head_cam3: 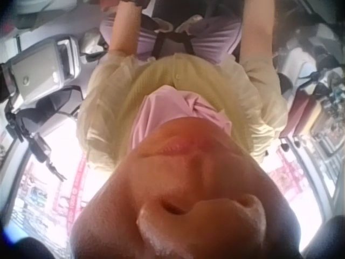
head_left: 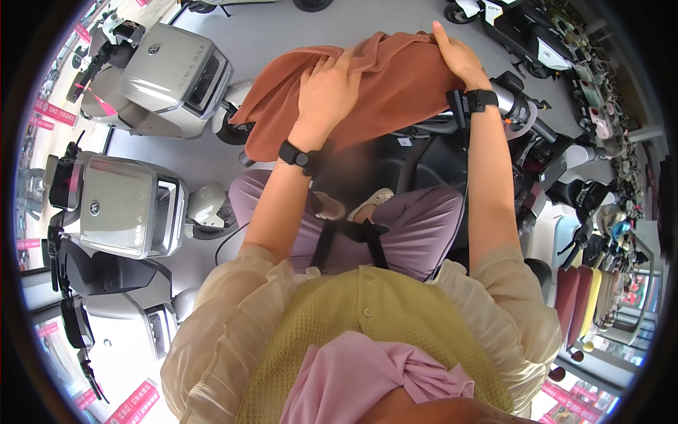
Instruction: Cleaning various motorcycles in a showroom by wiping the handlebars, dashboard, and mirrors with a brown cloth.
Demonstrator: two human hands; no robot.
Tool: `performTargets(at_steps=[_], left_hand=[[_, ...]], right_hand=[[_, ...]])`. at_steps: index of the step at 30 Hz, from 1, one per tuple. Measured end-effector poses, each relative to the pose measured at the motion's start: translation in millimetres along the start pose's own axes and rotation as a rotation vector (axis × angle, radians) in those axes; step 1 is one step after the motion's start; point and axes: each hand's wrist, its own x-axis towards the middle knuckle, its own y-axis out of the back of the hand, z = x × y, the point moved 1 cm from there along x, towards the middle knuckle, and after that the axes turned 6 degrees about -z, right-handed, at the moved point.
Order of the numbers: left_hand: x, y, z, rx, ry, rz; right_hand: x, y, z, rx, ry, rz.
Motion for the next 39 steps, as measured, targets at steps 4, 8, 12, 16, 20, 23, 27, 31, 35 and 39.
performTargets(at_steps=[4,8,12,16,20,23,27,31,35,39], left_hand=[[19.3,-17.9,24.9,0.018,0.010,0.010],[35.7,-42.9,40.7,-0.094,-0.139,0.231],[34.5,-62.4,53.3,-0.077,-0.154,0.194],[23.8,-68.0,57.0,-0.093,-0.150,0.120],[11.8,-73.8,59.8,-0.016,-0.211,0.210],[1.8,-73.3,63.8,-0.104,-0.287,0.095],[-31.4,-81.3,62.2,-0.077,-0.289,-0.016],[-44.9,-73.4,63.0,-0.089,-0.374,-0.048],[-29.8,-75.4,65.6,-0.084,-0.292,-0.053],[8.7,-86.4,57.9,-0.120,-0.169,0.139]], right_hand=[[-27.1,-18.9,-8.3,0.013,-0.090,0.469],[-37.2,-60.4,-4.5,-0.081,0.304,0.994],[-52.7,-74.2,-11.2,-0.026,0.260,0.958],[-60.9,-84.2,-9.5,-0.063,0.226,0.889],[-78.4,-94.8,-7.6,-0.058,0.192,0.741],[-96.4,-113.9,-4.0,-0.027,0.223,0.760],[-122.6,-145.4,14.1,-0.046,0.181,0.789],[-137.9,-144.1,30.0,0.014,0.226,0.790],[-121.8,-116.5,23.6,-0.073,0.298,0.843],[-86.4,-82.8,7.7,-0.089,0.421,0.804]])
